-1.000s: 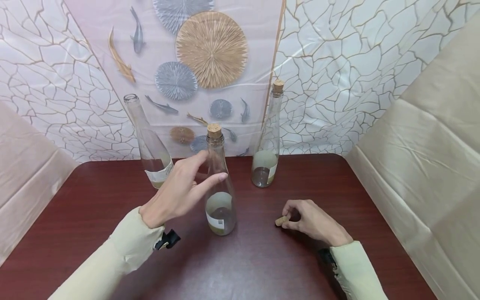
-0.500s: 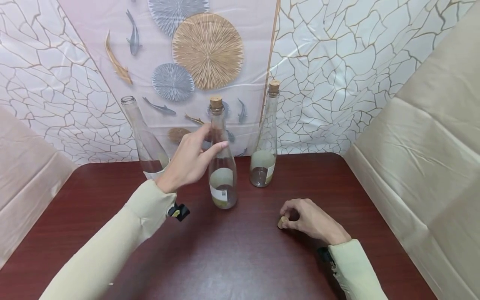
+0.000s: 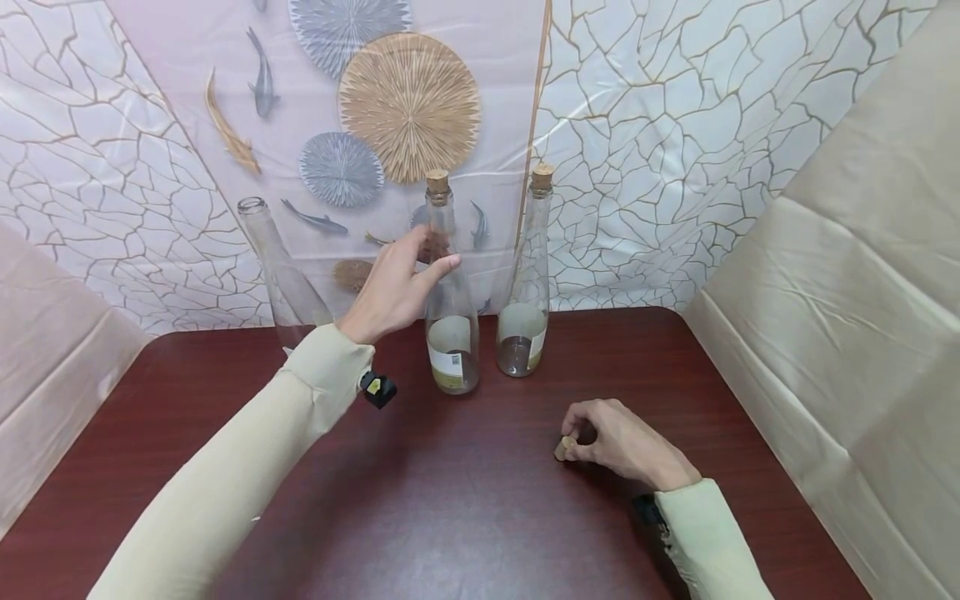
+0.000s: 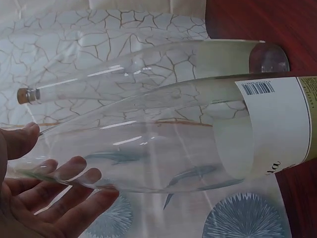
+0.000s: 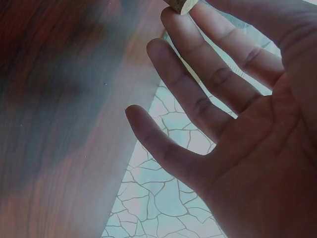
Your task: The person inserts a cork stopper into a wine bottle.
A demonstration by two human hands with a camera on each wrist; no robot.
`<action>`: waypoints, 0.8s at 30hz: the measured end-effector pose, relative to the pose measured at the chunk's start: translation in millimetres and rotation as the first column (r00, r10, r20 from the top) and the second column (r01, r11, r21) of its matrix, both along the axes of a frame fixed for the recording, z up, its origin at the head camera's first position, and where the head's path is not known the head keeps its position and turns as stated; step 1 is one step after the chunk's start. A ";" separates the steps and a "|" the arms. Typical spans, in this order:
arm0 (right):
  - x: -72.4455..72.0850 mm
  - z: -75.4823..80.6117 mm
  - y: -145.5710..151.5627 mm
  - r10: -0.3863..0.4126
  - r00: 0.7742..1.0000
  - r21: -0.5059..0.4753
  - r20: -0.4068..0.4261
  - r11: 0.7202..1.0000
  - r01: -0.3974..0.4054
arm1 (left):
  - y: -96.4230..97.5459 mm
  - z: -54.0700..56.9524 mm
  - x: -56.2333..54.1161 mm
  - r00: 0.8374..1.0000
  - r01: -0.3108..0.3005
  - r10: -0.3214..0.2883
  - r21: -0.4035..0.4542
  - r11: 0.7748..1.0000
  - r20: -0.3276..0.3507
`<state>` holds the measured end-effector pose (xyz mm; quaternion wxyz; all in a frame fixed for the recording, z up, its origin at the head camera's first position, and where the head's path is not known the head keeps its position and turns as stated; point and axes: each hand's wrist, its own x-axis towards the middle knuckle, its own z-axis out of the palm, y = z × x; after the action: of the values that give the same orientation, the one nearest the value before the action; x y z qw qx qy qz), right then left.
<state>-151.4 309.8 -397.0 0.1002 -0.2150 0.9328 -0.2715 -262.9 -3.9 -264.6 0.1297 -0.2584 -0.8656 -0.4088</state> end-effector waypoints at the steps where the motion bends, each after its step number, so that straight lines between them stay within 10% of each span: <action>1: 0.3 0.0 -0.4 0.002 1.000 -0.004 0.004 1.000 -0.002 | 1.0 0.5 -2.6 1.000 -0.002 0.002 0.002 1.000 0.005; 24: 0.0 0.6 -1.3 0.039 0.998 0.010 -0.039 0.999 -0.038 | 16.0 -4.9 -37.7 0.993 -0.081 0.085 -0.047 0.996 0.077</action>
<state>-151.3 308.5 -396.4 0.0881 -0.2377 0.9315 -0.2610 -300.6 12.1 -269.5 0.1068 -0.2087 -0.8887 -0.3940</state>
